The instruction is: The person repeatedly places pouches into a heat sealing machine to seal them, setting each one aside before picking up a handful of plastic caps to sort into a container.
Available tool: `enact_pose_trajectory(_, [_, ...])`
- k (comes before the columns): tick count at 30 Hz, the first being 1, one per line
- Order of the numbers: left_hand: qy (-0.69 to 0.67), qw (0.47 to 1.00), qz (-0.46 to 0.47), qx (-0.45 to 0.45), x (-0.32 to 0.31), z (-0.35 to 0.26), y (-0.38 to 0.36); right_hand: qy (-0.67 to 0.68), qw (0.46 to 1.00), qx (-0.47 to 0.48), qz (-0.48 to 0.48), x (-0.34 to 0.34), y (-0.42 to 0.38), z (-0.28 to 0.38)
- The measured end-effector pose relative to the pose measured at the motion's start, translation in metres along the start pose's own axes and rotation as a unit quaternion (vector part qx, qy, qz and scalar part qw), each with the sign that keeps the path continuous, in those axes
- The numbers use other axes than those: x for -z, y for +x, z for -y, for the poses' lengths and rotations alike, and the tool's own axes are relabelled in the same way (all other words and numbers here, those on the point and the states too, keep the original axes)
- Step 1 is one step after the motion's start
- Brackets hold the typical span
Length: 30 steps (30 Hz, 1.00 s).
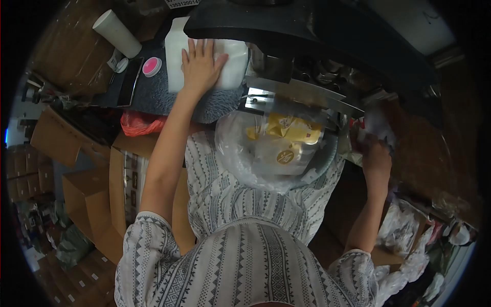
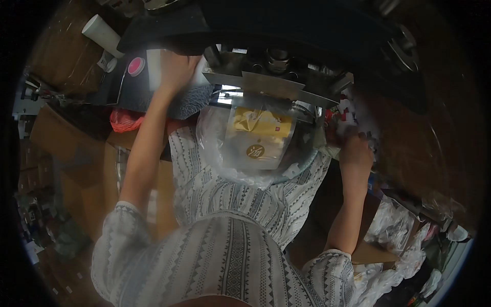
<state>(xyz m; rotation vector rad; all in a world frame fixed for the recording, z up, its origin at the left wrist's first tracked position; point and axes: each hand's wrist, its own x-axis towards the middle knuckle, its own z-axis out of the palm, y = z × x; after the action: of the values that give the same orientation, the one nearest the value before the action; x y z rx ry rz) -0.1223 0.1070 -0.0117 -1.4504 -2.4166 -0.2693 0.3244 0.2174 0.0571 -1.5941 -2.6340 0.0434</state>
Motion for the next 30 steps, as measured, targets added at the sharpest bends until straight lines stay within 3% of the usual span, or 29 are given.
enact_pose_trajectory(2, [-0.007, 0.997, -0.070, 0.026, 0.000, -0.018, -0.026, 0.072, 0.997, 0.038, 0.010, -0.003, 0.015, 0.010])
enact_pose_trajectory(3, [-0.052, 0.997, -0.049, 0.041, 0.010, -0.022, -0.035, 0.141, 0.987, 0.073, 0.023, -0.004, 0.019, 0.014])
enact_pose_trajectory(7, [-0.011, 0.997, -0.033, 0.069, 0.020, -0.019, -0.064, 0.156, 0.984, 0.081, 0.008, -0.004, 0.031, 0.021])
enact_pose_trajectory(10, [-0.056, 0.996, -0.054, 0.034, 0.046, -0.048, -0.114, 0.158, 0.984, 0.080, 0.002, -0.011, 0.028, 0.005])
enact_pose_trajectory(13, [-0.104, 0.994, -0.016, -0.012, 0.049, -0.060, -0.144, 0.230, 0.967, 0.093, -0.051, -0.014, 0.024, -0.001])
enact_pose_trajectory(15, [-0.138, 0.989, -0.050, 0.010, 0.062, -0.052, -0.149, 0.245, 0.968, 0.047, -0.042, -0.007, 0.018, 0.002])
enact_pose_trajectory(19, [-0.198, 0.979, -0.032, 0.040, 0.086, -0.050, -0.157, 0.264, 0.963, 0.030, -0.050, -0.008, 0.015, 0.001])
enact_pose_trajectory(21, [-0.192, 0.975, -0.007, 0.116, 0.101, -0.057, -0.158, 0.281, 0.957, 0.008, -0.076, -0.011, 0.014, 0.000])
enact_pose_trajectory(25, [-0.205, 0.971, -0.069, 0.100, 0.129, -0.082, -0.161, 0.351, 0.930, -0.006, -0.109, 0.022, -0.001, 0.038])
enact_pose_trajectory(27, [-0.228, 0.970, -0.081, 0.031, 0.135, -0.095, -0.162, 0.478, 0.869, 0.130, 0.013, 0.035, -0.009, 0.058])
enact_pose_trajectory(28, [-0.227, 0.970, -0.080, 0.030, 0.138, -0.100, -0.160, 0.479, 0.868, 0.128, 0.013, 0.038, -0.011, 0.071])
enact_pose_trajectory(30, [-0.234, 0.969, -0.073, 0.026, 0.143, -0.107, -0.157, 0.374, 0.867, 0.326, -0.044, 0.043, -0.007, 0.097])
